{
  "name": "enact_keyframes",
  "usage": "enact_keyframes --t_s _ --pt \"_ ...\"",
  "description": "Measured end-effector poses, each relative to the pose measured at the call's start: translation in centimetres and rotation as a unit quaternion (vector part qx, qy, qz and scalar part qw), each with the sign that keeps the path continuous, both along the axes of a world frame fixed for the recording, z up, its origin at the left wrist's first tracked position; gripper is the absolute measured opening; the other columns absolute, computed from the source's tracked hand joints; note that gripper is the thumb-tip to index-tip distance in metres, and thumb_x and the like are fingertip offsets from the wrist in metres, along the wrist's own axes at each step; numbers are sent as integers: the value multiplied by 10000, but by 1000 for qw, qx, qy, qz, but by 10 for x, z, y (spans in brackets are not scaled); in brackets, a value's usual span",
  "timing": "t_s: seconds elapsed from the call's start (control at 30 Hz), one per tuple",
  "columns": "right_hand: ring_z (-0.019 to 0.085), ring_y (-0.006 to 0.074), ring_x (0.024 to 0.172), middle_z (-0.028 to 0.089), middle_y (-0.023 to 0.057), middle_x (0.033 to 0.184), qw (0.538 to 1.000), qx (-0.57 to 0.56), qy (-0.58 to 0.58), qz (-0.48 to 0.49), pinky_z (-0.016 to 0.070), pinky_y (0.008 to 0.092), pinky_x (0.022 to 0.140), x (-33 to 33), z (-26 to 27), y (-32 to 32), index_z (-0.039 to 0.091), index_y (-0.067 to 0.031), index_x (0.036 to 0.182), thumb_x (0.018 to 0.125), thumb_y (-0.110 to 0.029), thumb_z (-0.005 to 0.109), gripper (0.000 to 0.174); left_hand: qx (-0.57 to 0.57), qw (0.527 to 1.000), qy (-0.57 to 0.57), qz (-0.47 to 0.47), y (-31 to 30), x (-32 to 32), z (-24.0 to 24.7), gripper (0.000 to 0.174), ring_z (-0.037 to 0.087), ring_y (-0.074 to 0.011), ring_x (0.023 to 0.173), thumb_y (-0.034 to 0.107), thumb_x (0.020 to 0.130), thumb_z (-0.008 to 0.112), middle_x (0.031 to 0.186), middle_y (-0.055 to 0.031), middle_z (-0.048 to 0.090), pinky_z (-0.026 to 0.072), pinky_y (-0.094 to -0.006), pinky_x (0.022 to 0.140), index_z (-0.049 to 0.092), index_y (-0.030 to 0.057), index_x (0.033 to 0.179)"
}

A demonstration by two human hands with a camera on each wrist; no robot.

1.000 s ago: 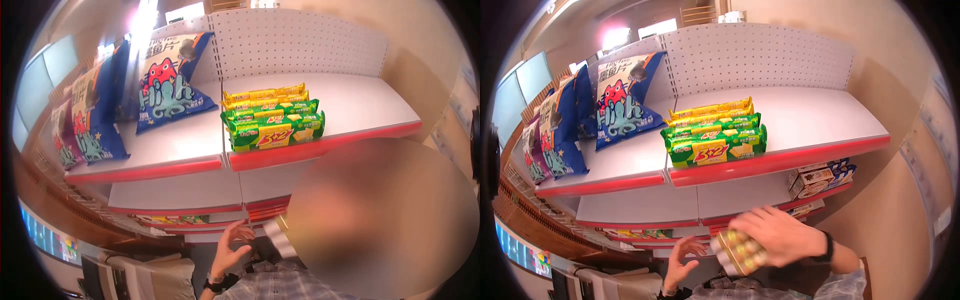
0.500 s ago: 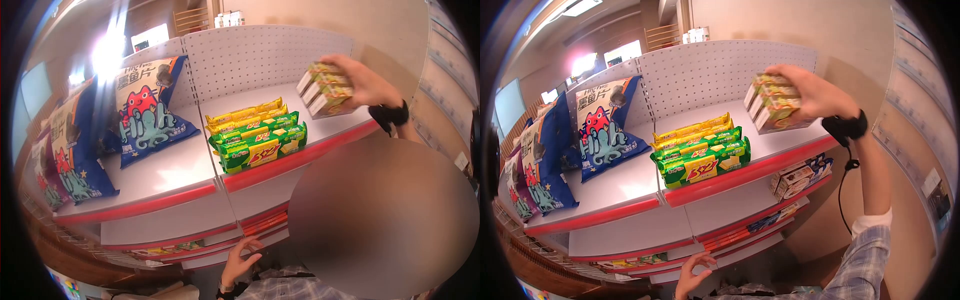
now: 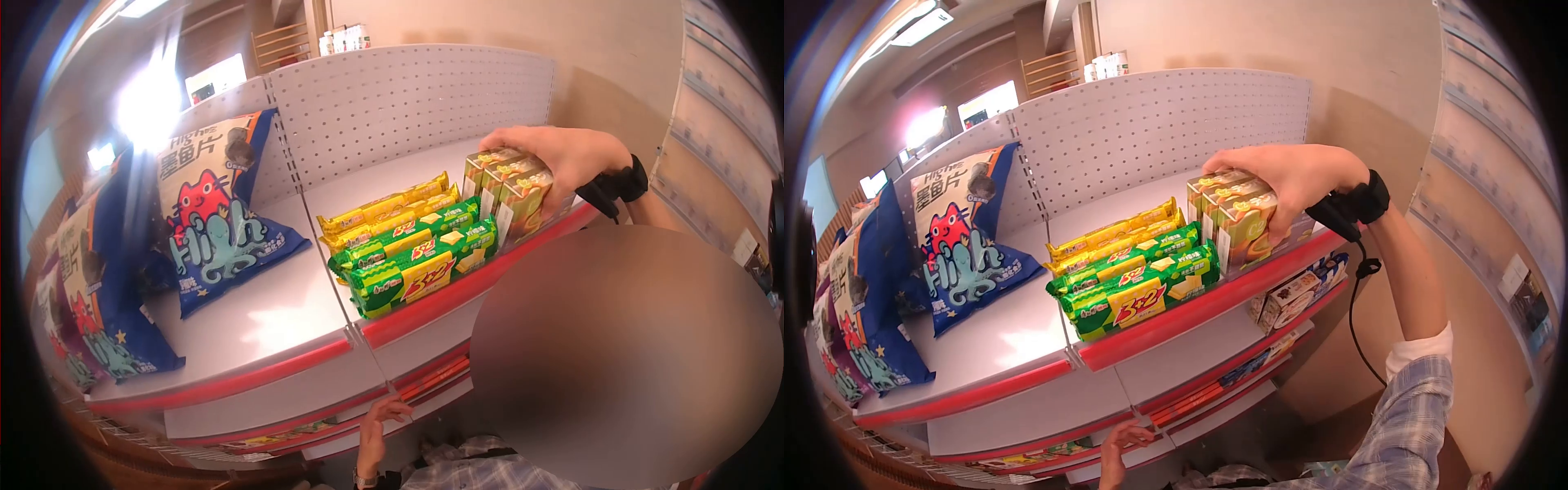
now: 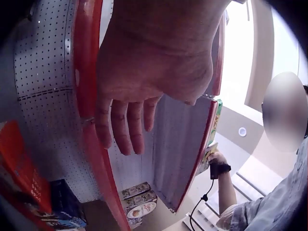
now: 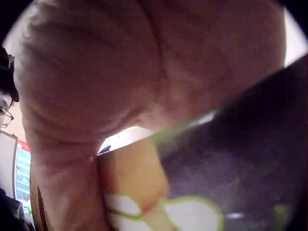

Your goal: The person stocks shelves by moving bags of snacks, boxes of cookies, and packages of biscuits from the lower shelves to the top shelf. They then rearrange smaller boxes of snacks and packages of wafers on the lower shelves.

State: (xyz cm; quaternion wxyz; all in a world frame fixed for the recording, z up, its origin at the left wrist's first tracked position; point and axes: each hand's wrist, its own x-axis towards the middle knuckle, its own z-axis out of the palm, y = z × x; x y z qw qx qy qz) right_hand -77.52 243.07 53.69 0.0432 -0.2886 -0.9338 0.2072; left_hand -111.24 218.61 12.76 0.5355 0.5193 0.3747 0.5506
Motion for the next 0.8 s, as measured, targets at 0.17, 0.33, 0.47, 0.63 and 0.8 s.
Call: enact_keyframes --t_s 0.17,0.33,0.47,0.63,0.8 --pt "565 252 1241 579 156 1369 1000 11 7 -7 457 352 1059 1 -1 -6 386 -35 1499 543 -71 902 1087 -2 999 -8 -45 13 12 -7 689 677 -262 1074 571 1043 445 1157 -175 702 518 -373 877 520 -18 1392" --pt "510 351 1326 516 197 1464 992 124 25 26 402 413 1125 20 -6 -33 269 -49 1601 581 -143 931 1220 0 997 33 -68 26 31 0 665 669 -254 1090 542 1044 476 1181 -156 693 510 -358 890 495 -5 1421" --pt "557 343 1266 603 159 1375 927 354 121 11 441 445 1088 35 -15 -75 555 -15 1401 622 -232 945 898 -17 998 33 -52 37 53 0 664 670 -243 1084 543 1039 488 1172 -147 697 511 -353 887 497 1 1423" --pt "677 347 851 704 81 947 981 36 145 120 551 429 791 98 -81 -97 683 -38 1133 822 -237 825 395 -50 998 21 -25 55 96 -10 606 671 -227 1086 490 1040 519 1169 -129 702 513 -356 898 505 22 1425" --pt "651 379 1064 686 149 1137 980 141 136 -20 507 482 939 129 -203 -29 656 -39 1205 764 -278 853 539 -56 994 85 -40 77 155 -3 558 674 -236 1095 417 1034 551 1177 -129 706 516 -361 892 510 25 1429"
